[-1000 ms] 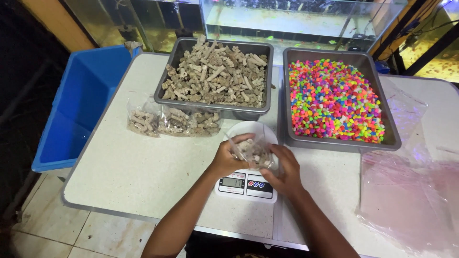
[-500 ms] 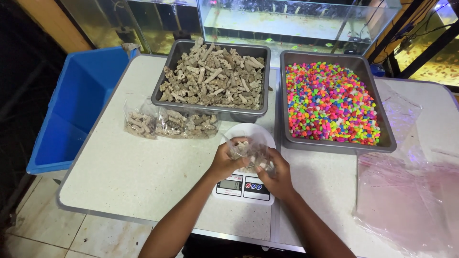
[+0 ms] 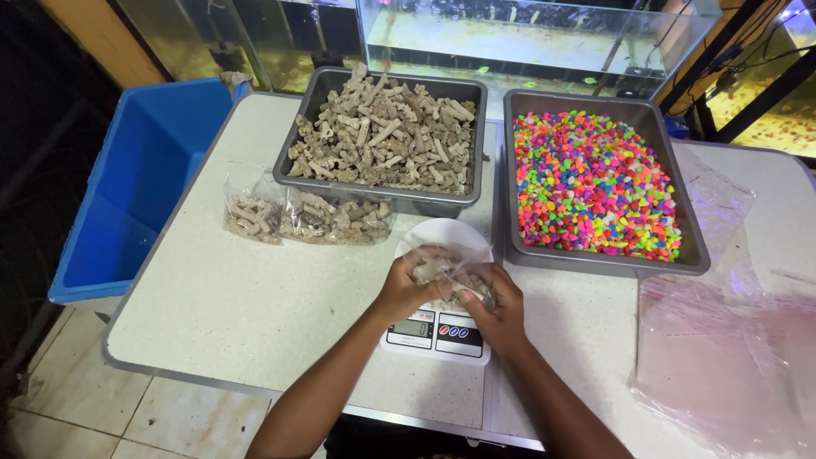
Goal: The person places small pieces of aquarium coral or gravel into plastic bags and weighs them on a digital scale.
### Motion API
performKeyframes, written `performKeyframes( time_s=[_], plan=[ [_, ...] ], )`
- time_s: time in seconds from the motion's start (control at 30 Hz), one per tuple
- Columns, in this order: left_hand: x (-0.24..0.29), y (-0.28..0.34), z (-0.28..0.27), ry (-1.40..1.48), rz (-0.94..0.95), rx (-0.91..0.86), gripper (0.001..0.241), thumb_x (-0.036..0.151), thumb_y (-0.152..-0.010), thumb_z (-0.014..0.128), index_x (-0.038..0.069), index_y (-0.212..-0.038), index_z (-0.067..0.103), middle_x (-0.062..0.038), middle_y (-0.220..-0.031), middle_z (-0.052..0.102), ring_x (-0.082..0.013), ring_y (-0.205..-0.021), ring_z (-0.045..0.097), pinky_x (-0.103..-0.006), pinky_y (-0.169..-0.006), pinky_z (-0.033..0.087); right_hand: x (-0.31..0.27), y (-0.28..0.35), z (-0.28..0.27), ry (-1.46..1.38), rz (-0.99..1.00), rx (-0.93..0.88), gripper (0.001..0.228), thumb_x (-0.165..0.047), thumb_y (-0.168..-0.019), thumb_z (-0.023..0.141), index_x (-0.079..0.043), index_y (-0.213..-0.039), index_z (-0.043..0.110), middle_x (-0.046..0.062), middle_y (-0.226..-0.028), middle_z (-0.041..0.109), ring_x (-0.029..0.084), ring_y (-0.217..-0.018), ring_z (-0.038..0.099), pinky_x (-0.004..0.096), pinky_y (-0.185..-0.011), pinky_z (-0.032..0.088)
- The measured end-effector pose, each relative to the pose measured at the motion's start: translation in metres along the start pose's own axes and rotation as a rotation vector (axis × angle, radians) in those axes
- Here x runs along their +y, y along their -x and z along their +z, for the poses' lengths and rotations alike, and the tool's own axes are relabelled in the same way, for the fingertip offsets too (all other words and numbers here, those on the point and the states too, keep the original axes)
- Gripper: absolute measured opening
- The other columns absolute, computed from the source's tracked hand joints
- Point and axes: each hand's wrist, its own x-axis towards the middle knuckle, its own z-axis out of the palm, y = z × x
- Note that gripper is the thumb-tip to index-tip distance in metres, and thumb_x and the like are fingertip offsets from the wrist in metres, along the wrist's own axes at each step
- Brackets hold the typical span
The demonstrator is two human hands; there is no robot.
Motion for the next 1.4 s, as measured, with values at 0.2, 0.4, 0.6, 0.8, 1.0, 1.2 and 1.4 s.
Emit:
performKeyframes(
  time_s=[0.2, 0.4, 0.6, 0.8, 1.0, 1.2, 1.4],
  plan=[
    [-0.007, 0.007, -0.007, -0.026, 0.018, 0.022, 0.056, 0.041, -0.08, 0.09, 0.003, -0.115, 0.069, -0.016, -0.106, 0.076, -0.0233, -0.105, 0.07, -0.0418, -0.093, 0.056, 0.001, 0.003, 0.001, -0.034, 0.021, 0.015, 0.028, -0.01, -0.092, 0.074, 0.002, -0.118, 0.071, 0.017, -0.101, 0.07, 0.029, -0.096, 0.072, 0.044, -0.086, 0.053],
    [-0.004, 0.005, -0.016, -0.023, -0.018, 0.096, 0.04, 0.025, -0.081, 0.09, 0.004, -0.11, 0.071, -0.015, -0.103, 0.077, -0.0207, -0.099, 0.072, -0.0369, -0.084, 0.061, -0.008, -0.004, -0.003, -0.057, 0.058, 0.028, 0.026, -0.012, -0.097, 0.067, -0.001, -0.12, 0.072, 0.015, -0.1, 0.075, 0.025, -0.093, 0.073, 0.044, -0.084, 0.055],
    [0.059, -0.002, -0.04, 0.062, -0.033, 0.313, 0.044, 0.02, -0.08, 0.089, 0.004, -0.115, 0.068, -0.018, -0.104, 0.074, -0.0245, -0.087, 0.074, -0.0374, -0.075, 0.065, 0.006, -0.001, -0.01, 0.043, 0.062, 0.153, 0.024, -0.007, -0.096, 0.07, 0.0, -0.119, 0.072, 0.015, -0.096, 0.073, 0.026, -0.084, 0.071, 0.041, -0.079, 0.055],
    [0.095, 0.008, -0.088, -0.034, 0.099, 0.715, 0.04, 0.019, -0.082, 0.086, 0.007, -0.115, 0.067, -0.011, -0.104, 0.07, -0.0172, -0.087, 0.073, -0.0294, -0.076, 0.064, 0.016, 0.004, -0.006, 0.078, 0.064, 0.307, 0.03, -0.006, -0.1, 0.069, 0.002, -0.129, 0.065, 0.016, -0.097, 0.07, 0.024, -0.085, 0.066, 0.04, -0.08, 0.052],
    [0.102, 0.037, -0.122, -0.483, 0.215, 1.009, 0.045, 0.013, -0.076, 0.095, 0.004, -0.109, 0.065, -0.015, -0.102, 0.07, -0.021, -0.096, 0.07, -0.0345, -0.085, 0.058, 0.026, 0.002, -0.004, 0.139, 0.14, 0.372, 0.029, -0.003, -0.098, 0.071, 0.0, -0.126, 0.067, 0.013, -0.094, 0.07, 0.021, -0.082, 0.063, 0.037, -0.077, 0.051],
    [0.094, 0.048, -0.085, -0.634, -0.062, 1.146, 0.049, 0.019, -0.072, 0.095, 0.003, -0.108, 0.067, -0.017, -0.104, 0.066, -0.0292, -0.099, 0.061, -0.0454, -0.091, 0.05, 0.03, -0.001, -0.004, 0.092, 0.217, 0.452, 0.021, -0.006, -0.101, 0.069, 0.0, -0.12, 0.066, 0.011, -0.089, 0.068, 0.017, -0.075, 0.061, 0.034, -0.069, 0.049],
    [0.058, 0.052, -0.088, -0.64, -0.246, 1.066, 0.054, 0.022, -0.068, 0.099, 0.009, -0.108, 0.065, -0.013, -0.105, 0.065, -0.0318, -0.104, 0.067, -0.0456, -0.089, 0.053, 0.027, -0.003, -0.002, 0.097, 0.253, 0.472, 0.019, -0.007, -0.1, 0.07, -0.001, -0.118, 0.067, 0.011, -0.088, 0.069, 0.018, -0.072, 0.063, 0.033, -0.066, 0.05]
  ],
)
